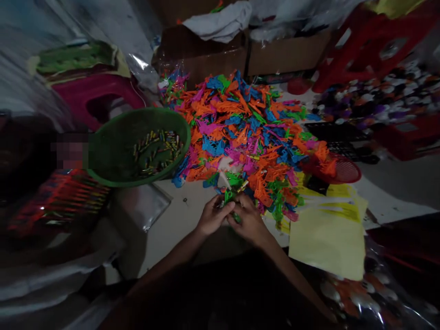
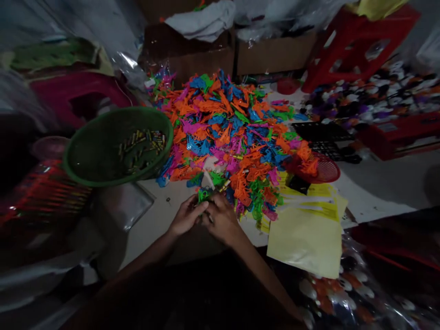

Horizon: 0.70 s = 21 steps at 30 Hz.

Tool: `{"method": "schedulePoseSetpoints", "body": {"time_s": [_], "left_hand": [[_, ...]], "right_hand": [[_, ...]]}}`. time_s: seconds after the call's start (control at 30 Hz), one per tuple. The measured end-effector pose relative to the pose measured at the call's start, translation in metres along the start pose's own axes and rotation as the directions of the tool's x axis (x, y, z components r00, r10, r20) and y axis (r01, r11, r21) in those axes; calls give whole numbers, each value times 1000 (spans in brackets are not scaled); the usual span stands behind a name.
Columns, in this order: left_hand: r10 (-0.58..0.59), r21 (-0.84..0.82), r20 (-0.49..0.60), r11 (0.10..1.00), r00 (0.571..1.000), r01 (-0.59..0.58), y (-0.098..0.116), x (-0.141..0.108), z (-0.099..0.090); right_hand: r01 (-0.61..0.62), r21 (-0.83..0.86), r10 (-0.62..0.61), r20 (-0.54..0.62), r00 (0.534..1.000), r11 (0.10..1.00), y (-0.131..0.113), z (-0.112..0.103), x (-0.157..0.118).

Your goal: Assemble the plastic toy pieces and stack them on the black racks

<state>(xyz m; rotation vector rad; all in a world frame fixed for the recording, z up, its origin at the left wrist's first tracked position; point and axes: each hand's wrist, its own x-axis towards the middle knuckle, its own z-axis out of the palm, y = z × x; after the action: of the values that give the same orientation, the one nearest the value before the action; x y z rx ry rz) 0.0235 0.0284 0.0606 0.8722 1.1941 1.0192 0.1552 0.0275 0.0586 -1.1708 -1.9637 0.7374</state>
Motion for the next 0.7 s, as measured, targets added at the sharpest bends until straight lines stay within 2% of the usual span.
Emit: {"method": "schedulePoseSetpoints", "body": {"time_s": [0.07,0.17,0.27,0.33,0.4,0.53,0.7], "left_hand": [[-17,-12,-14,1000,1000,17,-7,-6,-5],[-26,18,22,1000,999,25,-11,-14,-15],[74,127,30,989,997,-77,-2,-20,-20],[123,169,12,978,992,-124,8,-23,-22],[104,147,7,984,995,-104,15,-25,-26],[21,-67,19,998,1000,-20,14,-27,-31],[74,-231,101,972,992,-49,5,-27,-28]], "right_hand": [[-62,172,61,11,998,983,2,2,-4],[-262,353,277,10,961,898,4,5,-5],[-392,449,361,157,919,803,2,11,-3],[-445,506,420,171,891,739,0,12,-2],[-458,555,499,88,862,694,-2,10,-1],[-398,641,568,-74,820,657,-11,5,0],[-388,538,499,-72,864,748,-29,10,2]]}}
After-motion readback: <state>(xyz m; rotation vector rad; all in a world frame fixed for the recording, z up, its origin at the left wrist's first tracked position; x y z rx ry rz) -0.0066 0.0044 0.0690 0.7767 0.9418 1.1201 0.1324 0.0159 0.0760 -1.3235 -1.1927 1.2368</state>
